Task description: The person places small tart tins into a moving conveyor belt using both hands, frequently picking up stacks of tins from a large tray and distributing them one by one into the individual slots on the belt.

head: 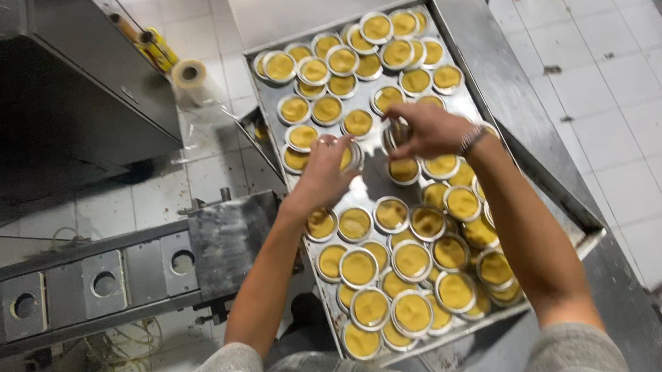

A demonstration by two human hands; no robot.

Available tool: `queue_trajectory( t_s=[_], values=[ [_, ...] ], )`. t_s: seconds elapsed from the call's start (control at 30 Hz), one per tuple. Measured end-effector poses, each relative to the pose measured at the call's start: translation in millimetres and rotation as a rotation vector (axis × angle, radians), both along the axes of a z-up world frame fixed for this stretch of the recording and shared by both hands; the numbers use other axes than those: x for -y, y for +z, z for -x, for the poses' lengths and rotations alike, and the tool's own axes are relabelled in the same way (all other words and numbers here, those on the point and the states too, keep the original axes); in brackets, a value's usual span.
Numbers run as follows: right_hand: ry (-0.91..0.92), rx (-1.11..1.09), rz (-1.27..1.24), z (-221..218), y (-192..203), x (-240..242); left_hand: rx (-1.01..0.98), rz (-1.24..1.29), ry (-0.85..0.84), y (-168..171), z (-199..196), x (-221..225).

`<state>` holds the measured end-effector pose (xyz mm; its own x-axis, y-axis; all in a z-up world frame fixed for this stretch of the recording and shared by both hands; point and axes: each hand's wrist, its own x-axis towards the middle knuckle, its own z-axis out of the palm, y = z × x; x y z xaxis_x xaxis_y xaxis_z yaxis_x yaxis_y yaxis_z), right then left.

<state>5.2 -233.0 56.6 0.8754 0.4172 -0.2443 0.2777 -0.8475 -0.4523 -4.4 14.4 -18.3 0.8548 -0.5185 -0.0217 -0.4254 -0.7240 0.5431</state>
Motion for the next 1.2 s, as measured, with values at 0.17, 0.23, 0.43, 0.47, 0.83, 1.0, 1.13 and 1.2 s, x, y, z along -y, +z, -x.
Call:
queue_trajectory(
  t_s=[0.17, 0.23, 0.43, 0.47, 0.83, 1.0, 1.13, 1.2],
  values=[
    [0.063, -0.041, 0.310, 9.9, -53.8, 4.6, 0.103, -0.179, -0.101, 37.8, 29.7, -30.4],
    [0.069, -0.077, 0.526, 12.3, -83.7, 2.0, 0.050, -0.382, -0.200, 34.0, 39.0, -41.7],
    [0.059, 0.005, 0.591, 19.0, -82.1, -5.8, -0.052, -0.431, -0.215, 2.6, 32.0, -49.2],
    [0.059, 0.009, 0.591, 18.9, -79.8, -6.9, -0.049, -0.432, -0.213, -8.6, 29.1, -49.7],
    [-0.710, -0.571, -1.070, 38.9, -1.4, 14.0, 0.025, -0.547, -0.269, -1.5, 16.8, -39.3],
    [-0.717, -0.598, -1.716, 63.2, -28.2, 53.3, 0.139, -0.568, -0.221, -30.4, 21.5, -33.2],
    [-0.633, -0.516, -1.975, 93.4, -24.9, 62.1, 0.112, -0.509, -0.286, 3.2, 15.4, -36.6],
    [-0.614, -0.507, -2.062, 107.9, -19.7, 60.8, -0.061, -0.282, -0.237, 52.4, 10.9, -51.9]
  ],
)
